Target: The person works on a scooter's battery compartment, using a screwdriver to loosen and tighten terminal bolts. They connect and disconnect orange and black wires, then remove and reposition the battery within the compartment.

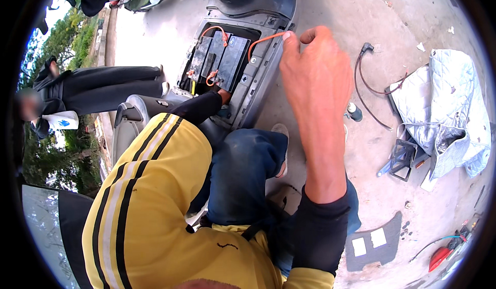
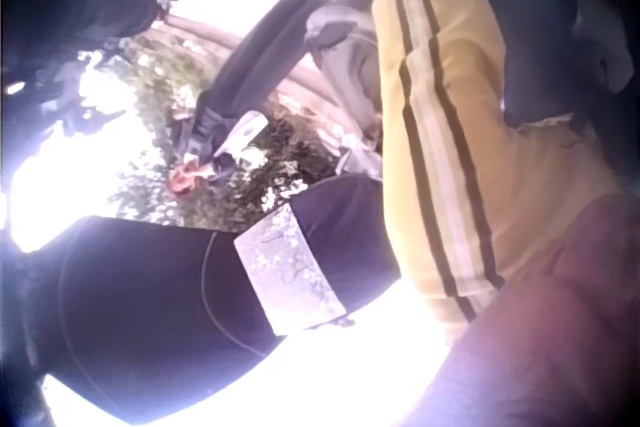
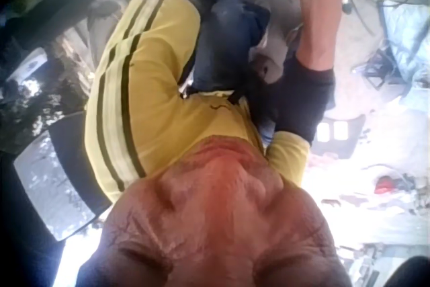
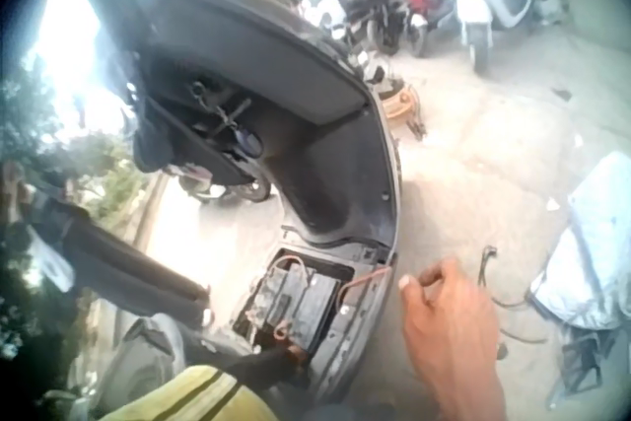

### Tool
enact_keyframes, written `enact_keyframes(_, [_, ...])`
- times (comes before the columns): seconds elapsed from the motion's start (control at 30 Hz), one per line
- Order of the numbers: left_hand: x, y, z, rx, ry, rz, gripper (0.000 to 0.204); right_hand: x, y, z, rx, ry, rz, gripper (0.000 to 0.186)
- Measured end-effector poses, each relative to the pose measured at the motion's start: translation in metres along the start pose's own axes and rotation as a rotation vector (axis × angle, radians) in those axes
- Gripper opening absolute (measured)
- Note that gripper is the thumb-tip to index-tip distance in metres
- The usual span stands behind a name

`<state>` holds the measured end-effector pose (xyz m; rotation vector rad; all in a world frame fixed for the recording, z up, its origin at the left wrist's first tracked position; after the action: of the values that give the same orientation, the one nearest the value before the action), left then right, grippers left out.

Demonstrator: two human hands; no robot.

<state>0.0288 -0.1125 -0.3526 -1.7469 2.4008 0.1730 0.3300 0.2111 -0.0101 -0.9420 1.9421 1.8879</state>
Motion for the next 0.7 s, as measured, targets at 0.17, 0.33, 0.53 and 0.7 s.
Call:
enact_keyframes(0.17, [-0.014,0.003,0.006,0.027,-0.018,0.028,0.033,-0.004,-0.005,0.002,-0.010,-0.032,-0.011,0.038])
enact_keyframes(0.33, [-0.004,-0.003,0.002,0.026,-0.008,0.009,0.033,-0.005,-0.002,0.001,0.033,0.015,0.024,0.037])
enact_keyframes(0.53, [-0.027,0.001,0.004,0.072,-0.009,0.038,0.032,-0.009,-0.003,0.003,0.026,0.017,0.029,0.034])
enact_keyframes(0.7, [-0.029,0.004,-0.011,0.099,-0.007,0.030,0.032,0.001,0.010,-0.011,-0.048,0.032,0.057,0.030])
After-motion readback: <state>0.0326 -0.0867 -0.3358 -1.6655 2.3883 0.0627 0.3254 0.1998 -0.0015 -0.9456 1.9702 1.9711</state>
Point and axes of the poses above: each hand's wrist, its own z-axis towards the middle knuckle, its own x-axis out of the palm, y = z × x, the point moved 4 cm from there along z, towards the middle knuckle, and after that the axes turned 13 degrees about -y, right-handed, at the moved point
